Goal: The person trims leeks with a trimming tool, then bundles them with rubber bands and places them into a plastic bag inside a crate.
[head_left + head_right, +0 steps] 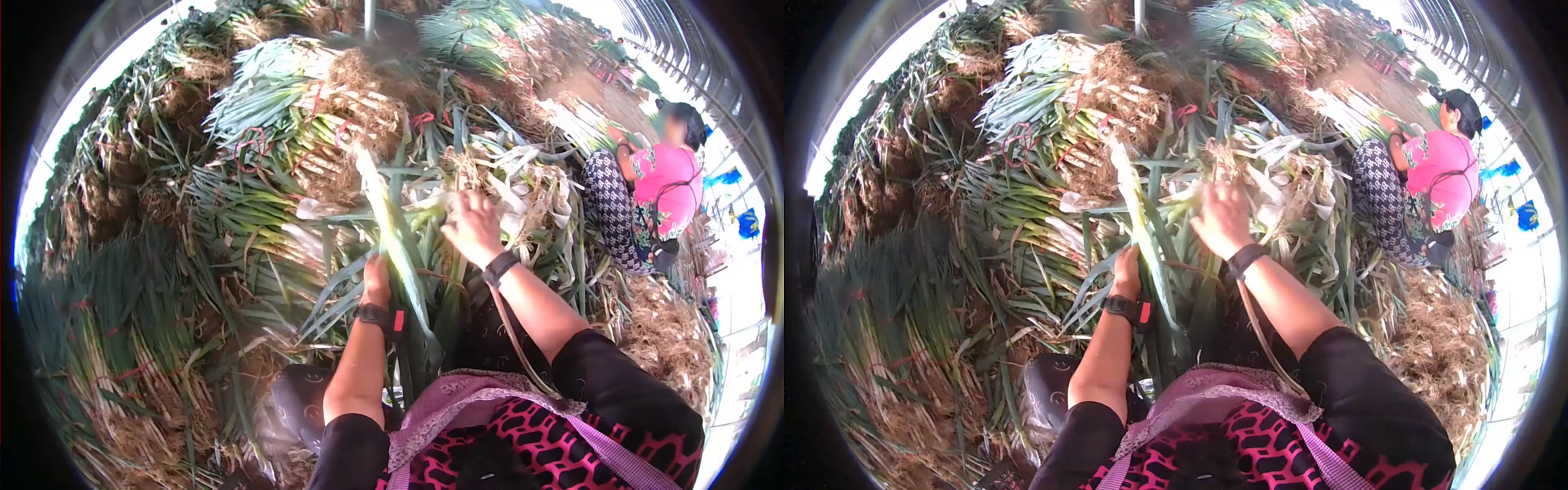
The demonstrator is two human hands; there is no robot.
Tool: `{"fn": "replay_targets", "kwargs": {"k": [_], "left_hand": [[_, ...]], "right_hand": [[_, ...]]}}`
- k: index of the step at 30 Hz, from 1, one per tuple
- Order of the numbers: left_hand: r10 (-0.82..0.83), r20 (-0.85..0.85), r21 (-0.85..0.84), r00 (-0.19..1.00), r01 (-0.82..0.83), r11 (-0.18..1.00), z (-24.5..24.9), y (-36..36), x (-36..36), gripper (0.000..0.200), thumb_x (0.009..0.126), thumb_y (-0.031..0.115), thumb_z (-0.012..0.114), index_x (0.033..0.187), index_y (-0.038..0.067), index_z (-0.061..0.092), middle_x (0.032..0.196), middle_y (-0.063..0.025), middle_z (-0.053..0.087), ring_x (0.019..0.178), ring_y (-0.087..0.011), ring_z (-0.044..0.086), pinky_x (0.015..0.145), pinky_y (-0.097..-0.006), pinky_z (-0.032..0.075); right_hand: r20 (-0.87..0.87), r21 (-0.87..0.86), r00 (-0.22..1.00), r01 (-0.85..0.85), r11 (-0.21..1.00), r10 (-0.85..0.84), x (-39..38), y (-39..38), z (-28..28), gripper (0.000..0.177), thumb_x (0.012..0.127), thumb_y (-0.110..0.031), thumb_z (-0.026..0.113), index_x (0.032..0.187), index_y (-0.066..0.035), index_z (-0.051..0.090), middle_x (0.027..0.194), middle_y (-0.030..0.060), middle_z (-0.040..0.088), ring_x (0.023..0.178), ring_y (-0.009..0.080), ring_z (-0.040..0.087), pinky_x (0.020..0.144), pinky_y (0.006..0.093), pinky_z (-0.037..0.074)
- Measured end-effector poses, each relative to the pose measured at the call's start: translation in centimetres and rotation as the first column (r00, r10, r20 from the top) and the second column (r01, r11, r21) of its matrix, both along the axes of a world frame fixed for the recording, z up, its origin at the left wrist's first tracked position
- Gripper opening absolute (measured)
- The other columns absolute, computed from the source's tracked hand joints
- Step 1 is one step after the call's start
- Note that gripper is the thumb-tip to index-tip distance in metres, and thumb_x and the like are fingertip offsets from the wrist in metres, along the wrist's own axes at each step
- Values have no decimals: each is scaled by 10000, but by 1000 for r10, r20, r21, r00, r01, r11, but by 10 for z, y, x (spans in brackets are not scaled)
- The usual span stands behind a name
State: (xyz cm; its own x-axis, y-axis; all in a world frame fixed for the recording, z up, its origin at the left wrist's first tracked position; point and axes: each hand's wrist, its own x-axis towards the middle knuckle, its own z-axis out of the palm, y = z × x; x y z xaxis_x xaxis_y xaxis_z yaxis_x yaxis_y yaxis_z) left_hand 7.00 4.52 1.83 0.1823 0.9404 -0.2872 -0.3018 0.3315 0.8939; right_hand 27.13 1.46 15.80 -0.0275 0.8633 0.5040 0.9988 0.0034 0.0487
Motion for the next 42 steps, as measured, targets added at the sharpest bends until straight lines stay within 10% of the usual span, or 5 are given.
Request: {"fn": "replay_targets", "kwargs": {"k": [4,8,16,36,42], "left_hand": [[-93,212,-76,973,112,991,32,-7,28,296,862,205,556,1030,-34,606,900,-95,627,773,-163,552,706,-308,450],[377,-782,479,496,93,873,129,-32,24,364,849,283,651,1044,-14,569,892,-130,609,760,-195,560,676,-325,461],[-83,-455,316,886,248,916,155,-42,-19,127,770,78,653,850,15,577,652,-37,580,569,-108,535,533,-242,418],[-29,-996,13,88,446,895,105,-96,-90,629,753,488,640,1150,9,554,1319,-269,390,1183,-401,432,939,-455,395],[-212,-466,50,859,265,963,92,-69,-93,416,831,360,631,1083,35,571,911,-124,639,838,-199,605,742,-339,473]], "right_hand": [[-764,-436,641,-430,791,-73,-39,-38,5,394,868,-345,543,1038,10,576,955,237,608,862,350,608,739,437,461],[-947,-63,316,-336,940,50,-57,-59,-21,362,907,-306,474,979,39,556,796,227,596,767,359,601,682,422,457],[-906,-101,338,-756,646,255,-61,-79,-22,357,886,-325,507,1014,1,573,818,185,617,795,302,621,743,429,466],[-612,-648,480,151,746,-629,20,-3,-140,340,671,-242,677,849,47,667,896,252,652,892,354,643,781,413,495],[-909,-374,229,-86,924,-347,27,11,-152,355,689,-264,678,854,48,647,757,166,652,737,269,632,682,378,473]]}}
